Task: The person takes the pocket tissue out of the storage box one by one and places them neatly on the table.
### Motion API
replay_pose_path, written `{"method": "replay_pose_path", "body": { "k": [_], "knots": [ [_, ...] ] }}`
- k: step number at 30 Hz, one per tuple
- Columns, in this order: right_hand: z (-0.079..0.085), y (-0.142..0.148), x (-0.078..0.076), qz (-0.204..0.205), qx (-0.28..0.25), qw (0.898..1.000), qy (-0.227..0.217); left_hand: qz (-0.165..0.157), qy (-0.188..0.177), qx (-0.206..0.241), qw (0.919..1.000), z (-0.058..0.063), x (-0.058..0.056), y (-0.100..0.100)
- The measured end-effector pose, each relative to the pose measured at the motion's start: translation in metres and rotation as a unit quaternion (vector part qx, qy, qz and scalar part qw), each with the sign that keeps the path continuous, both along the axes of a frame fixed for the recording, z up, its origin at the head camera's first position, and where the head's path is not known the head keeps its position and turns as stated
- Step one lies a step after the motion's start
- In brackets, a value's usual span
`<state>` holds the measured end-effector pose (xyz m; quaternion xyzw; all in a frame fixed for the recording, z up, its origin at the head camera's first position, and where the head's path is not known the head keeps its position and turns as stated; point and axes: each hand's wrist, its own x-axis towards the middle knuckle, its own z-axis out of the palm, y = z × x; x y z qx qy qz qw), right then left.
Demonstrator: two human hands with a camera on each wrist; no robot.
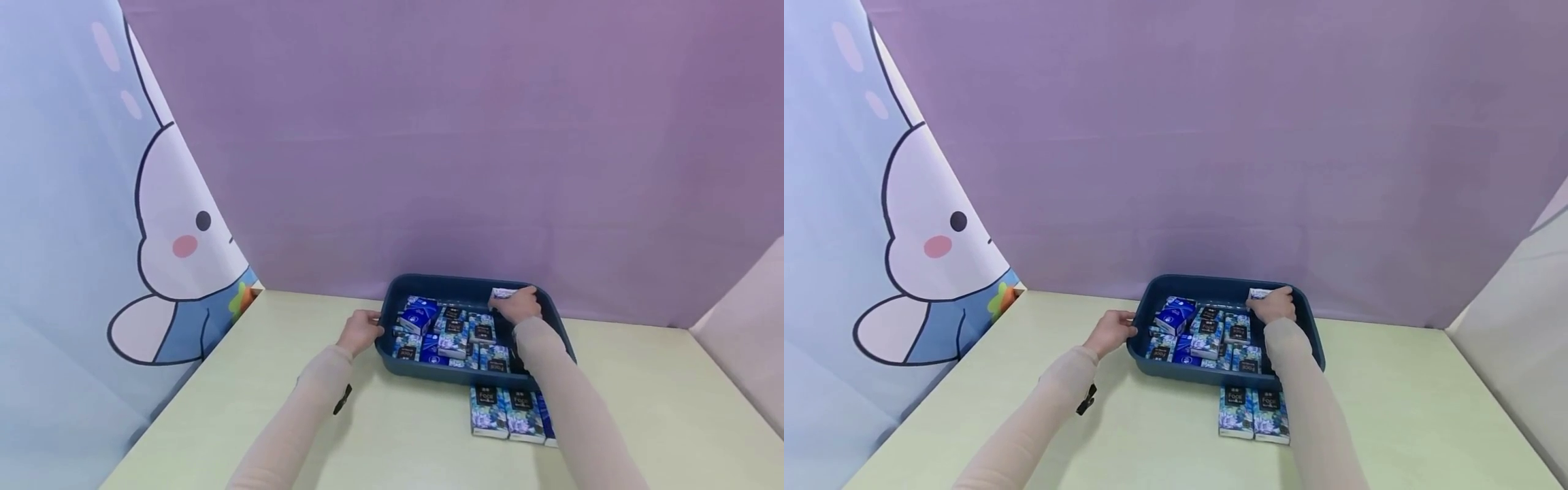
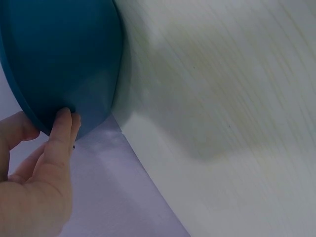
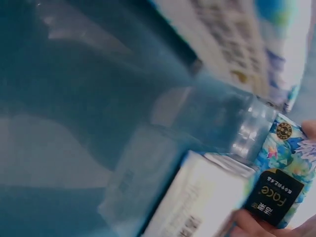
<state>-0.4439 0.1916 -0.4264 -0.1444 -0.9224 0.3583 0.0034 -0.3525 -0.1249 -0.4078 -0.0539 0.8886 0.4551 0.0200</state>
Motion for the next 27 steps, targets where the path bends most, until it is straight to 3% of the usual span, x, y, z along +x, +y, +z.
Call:
{"method": "replay_pose_path", "body": {
  "k": [10,14,20,27],
  "knots": [
    [0.016,0.008,0.014,0.074,0.008,0.997,0.025,-0.001,0.002,0.006,1.0000,-0.003,0.003,0.000],
    [0.024,0.010,0.019,0.092,0.016,0.994,0.056,-0.002,0.002,0.010,0.9999,-0.003,0.004,0.001],
    [0.047,0.010,0.030,0.123,0.044,0.983,0.127,-0.002,0.001,0.016,0.9999,-0.004,0.001,0.002],
    [0.071,0.007,0.041,0.167,0.077,0.970,0.157,0.002,0.003,0.010,0.9999,0.001,0.002,0.000]
  ]
}}
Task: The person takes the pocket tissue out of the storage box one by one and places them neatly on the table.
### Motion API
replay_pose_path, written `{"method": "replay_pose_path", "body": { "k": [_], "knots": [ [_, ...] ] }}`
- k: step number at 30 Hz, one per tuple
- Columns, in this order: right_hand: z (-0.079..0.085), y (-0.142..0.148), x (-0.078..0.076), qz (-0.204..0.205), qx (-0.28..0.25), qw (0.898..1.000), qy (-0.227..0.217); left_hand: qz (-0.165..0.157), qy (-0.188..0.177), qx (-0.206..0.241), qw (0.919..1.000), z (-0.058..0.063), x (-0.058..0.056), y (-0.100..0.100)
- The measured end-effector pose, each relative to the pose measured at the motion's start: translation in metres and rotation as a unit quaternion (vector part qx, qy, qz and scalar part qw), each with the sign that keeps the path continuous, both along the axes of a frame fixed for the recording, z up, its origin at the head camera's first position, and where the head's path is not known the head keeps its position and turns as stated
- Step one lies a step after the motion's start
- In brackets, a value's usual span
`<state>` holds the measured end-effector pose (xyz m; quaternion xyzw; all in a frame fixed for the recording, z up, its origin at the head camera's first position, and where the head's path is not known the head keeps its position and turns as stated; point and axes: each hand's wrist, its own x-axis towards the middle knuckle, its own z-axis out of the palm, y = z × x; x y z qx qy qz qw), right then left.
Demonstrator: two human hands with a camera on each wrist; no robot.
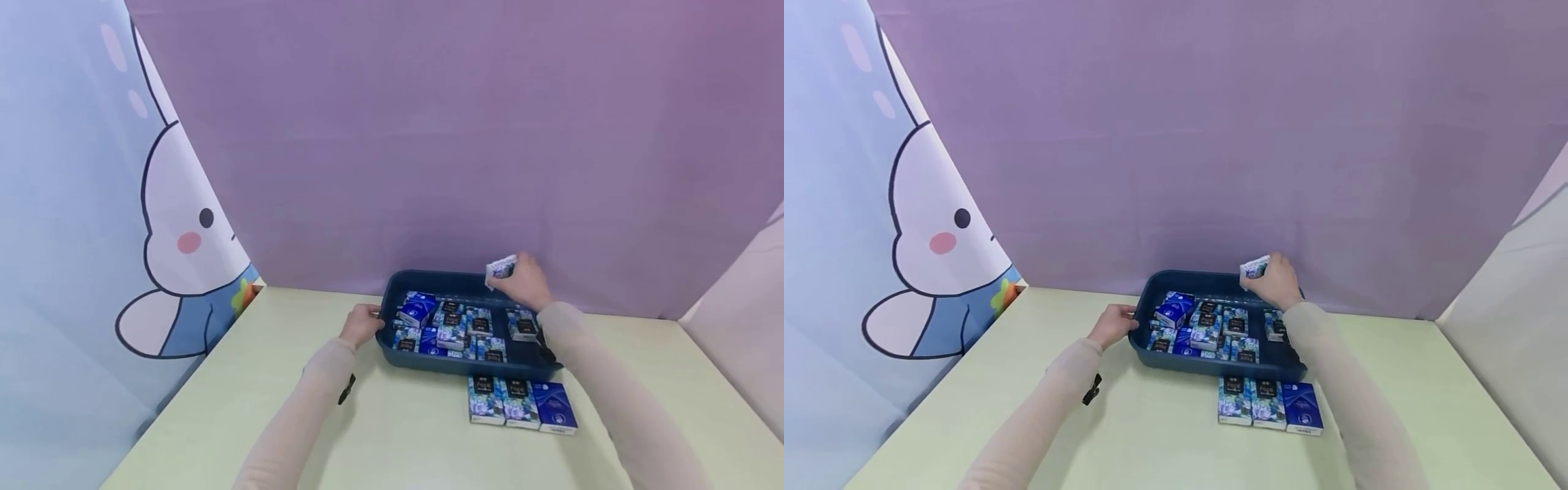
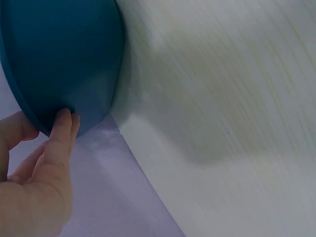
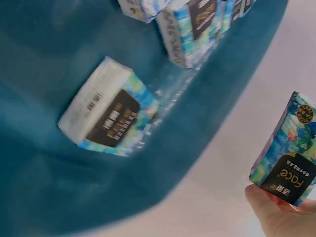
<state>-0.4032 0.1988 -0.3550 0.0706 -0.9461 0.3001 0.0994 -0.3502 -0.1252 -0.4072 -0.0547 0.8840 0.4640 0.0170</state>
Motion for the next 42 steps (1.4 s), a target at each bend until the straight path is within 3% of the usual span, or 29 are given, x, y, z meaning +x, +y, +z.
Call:
{"method": "replay_pose_path", "body": {
  "k": [6,13,17,22,27,35,42],
  "knots": [
    [0.015,-0.008,0.021,0.049,0.026,0.998,0.002,0.004,-0.001,0.002,1.0000,0.001,-0.001,-0.003],
    [0.022,-0.011,0.049,0.116,0.070,0.991,-0.012,0.002,0.002,0.008,1.0000,-0.001,-0.009,-0.005],
    [0.021,-0.015,0.067,0.159,0.122,0.979,-0.023,0.002,-0.003,0.002,1.0000,-0.001,-0.012,-0.008],
    [0.022,-0.030,0.089,0.224,0.174,0.958,-0.040,0.008,0.000,-0.008,0.9999,0.000,-0.013,-0.013],
    [0.023,-0.048,0.104,0.263,0.209,0.941,-0.049,0.009,0.001,-0.011,0.9999,0.001,-0.012,-0.015],
    [0.017,-0.070,0.115,0.292,0.192,0.932,-0.092,0.011,0.000,0.001,0.9999,0.000,-0.012,-0.016],
    [0.003,-0.085,0.121,0.330,0.232,0.912,-0.075,0.011,0.001,0.000,0.9999,0.002,-0.010,-0.015]
  ]
}}
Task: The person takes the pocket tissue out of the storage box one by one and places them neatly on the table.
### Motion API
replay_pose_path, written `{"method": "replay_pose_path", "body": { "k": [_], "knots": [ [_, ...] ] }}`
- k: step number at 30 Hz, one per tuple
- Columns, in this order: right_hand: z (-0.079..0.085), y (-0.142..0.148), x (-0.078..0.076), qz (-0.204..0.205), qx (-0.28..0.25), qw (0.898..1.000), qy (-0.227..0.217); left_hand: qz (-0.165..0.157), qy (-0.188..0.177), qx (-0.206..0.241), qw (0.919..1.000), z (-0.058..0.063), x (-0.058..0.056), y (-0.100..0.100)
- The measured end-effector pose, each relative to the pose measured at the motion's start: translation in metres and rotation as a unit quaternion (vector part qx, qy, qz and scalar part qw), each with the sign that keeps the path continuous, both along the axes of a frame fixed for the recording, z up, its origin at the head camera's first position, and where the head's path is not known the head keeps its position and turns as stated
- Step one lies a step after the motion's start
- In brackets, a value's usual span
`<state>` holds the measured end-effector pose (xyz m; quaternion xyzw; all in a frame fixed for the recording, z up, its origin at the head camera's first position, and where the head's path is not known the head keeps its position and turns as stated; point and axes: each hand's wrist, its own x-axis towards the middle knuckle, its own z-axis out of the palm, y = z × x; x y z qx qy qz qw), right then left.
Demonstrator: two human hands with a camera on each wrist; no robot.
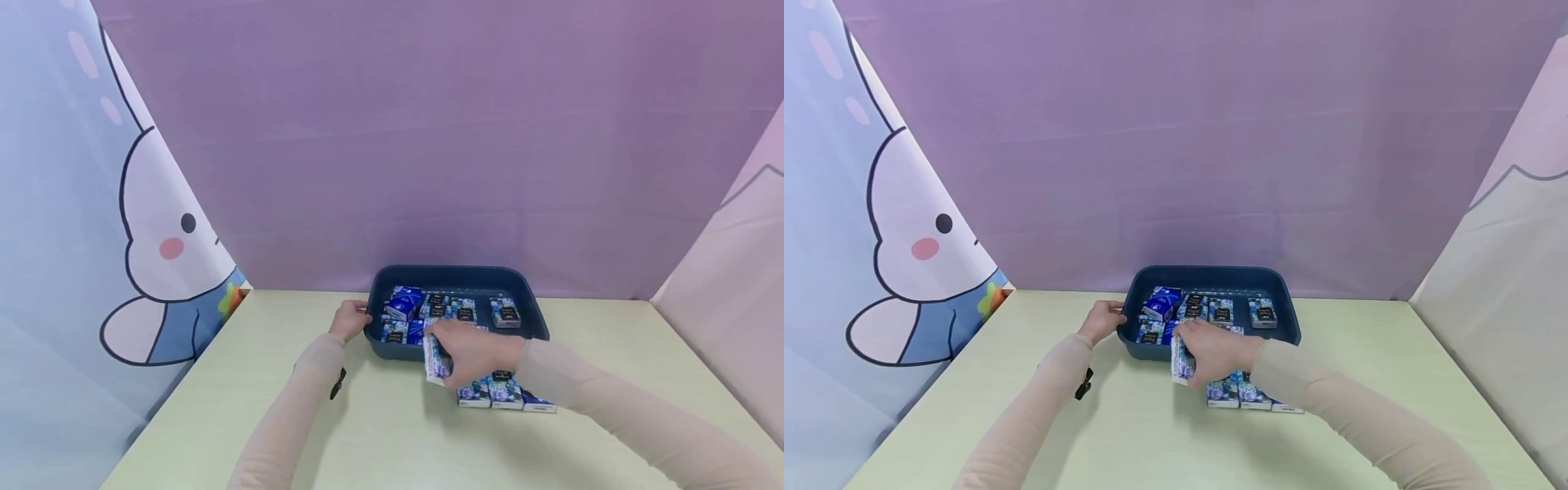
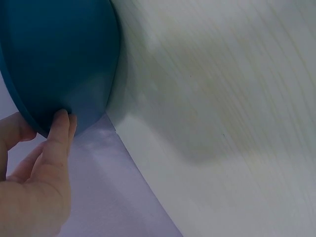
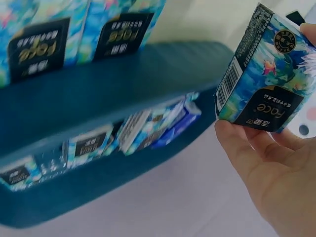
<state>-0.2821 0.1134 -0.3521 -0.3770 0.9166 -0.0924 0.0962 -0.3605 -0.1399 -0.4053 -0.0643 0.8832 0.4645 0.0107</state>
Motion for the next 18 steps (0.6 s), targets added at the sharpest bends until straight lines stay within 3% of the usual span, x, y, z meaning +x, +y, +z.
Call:
{"method": "replay_pose_path", "body": {
  "k": [10,18],
  "knots": [
    [-0.023,-0.018,0.006,0.012,0.084,0.996,0.012,-0.003,0.000,0.013,0.9999,-0.002,-0.003,-0.001],
    [-0.046,-0.023,0.012,0.014,0.113,0.992,0.047,-0.001,0.000,0.012,0.9999,-0.002,0.000,0.000]
  ]
}}
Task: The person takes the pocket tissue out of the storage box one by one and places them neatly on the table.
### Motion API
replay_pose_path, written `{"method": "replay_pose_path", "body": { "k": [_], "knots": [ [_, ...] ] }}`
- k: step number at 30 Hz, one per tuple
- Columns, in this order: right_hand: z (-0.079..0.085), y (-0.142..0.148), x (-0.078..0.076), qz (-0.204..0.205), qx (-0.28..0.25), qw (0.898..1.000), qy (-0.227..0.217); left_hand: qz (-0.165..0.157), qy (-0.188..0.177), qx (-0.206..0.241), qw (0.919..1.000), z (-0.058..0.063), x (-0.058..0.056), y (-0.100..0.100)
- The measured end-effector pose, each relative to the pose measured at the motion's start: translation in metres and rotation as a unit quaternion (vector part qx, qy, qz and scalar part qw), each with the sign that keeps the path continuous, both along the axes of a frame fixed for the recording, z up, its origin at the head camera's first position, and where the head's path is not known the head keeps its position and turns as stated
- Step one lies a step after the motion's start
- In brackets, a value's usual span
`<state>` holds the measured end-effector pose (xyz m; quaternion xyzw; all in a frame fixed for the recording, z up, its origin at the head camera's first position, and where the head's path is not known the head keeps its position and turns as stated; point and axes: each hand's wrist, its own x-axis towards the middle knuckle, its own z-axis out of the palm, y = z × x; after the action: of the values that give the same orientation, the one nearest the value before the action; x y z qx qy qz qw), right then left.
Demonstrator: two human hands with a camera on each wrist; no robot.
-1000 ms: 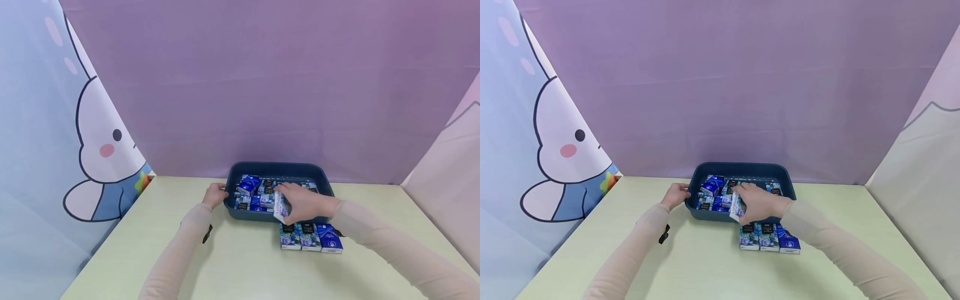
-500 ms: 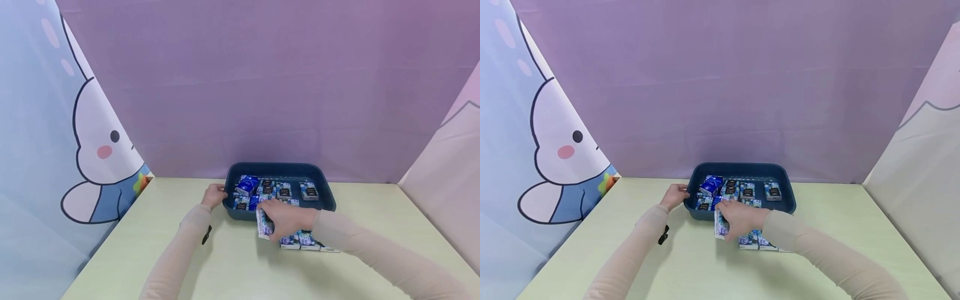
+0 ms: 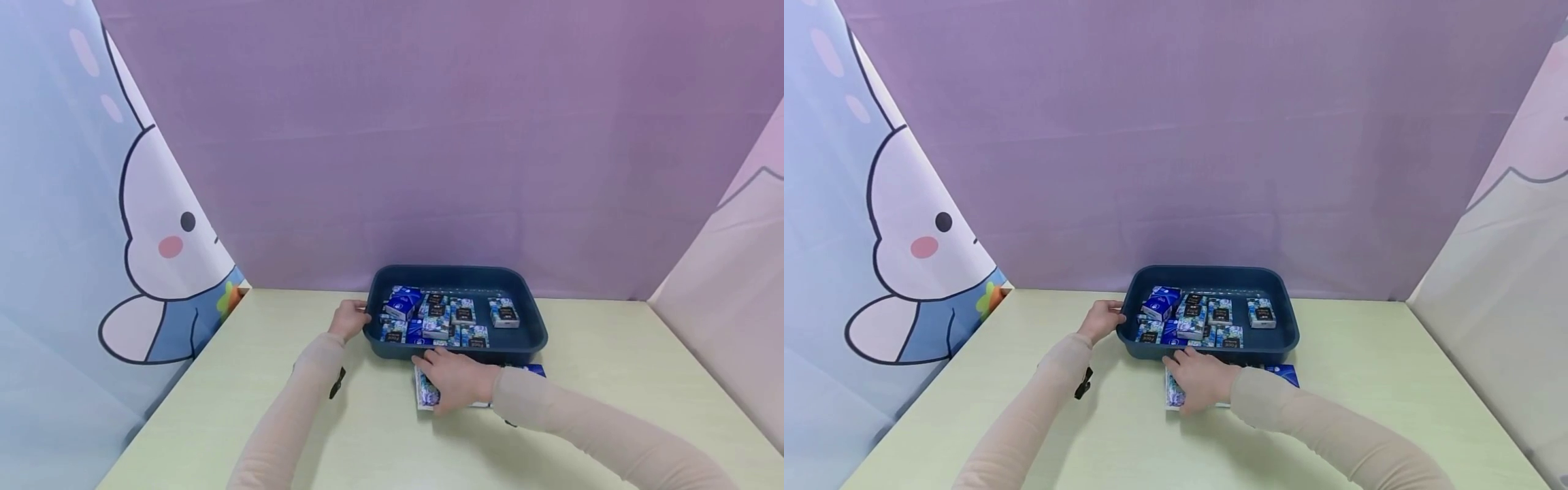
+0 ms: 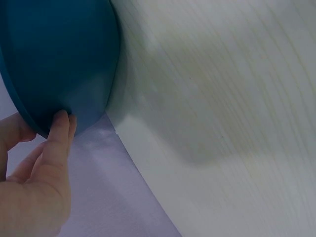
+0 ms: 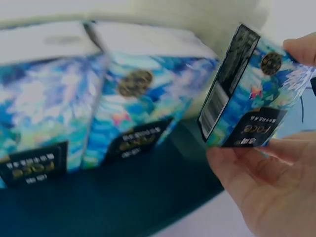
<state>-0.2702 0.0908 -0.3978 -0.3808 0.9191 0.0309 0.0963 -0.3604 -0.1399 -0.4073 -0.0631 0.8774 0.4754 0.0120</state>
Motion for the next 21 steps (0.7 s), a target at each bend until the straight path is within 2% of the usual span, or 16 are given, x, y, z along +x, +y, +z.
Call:
{"method": "replay_pose_path", "body": {
  "k": [11,21],
  "knots": [
    [-0.017,0.005,-0.001,-0.016,0.011,1.000,0.014,0.001,0.000,0.003,1.0000,-0.004,-0.001,0.000],
    [-0.023,0.014,0.001,-0.014,-0.001,0.998,0.060,0.006,-0.005,0.006,1.0000,-0.001,-0.001,0.000]
  ]
}}
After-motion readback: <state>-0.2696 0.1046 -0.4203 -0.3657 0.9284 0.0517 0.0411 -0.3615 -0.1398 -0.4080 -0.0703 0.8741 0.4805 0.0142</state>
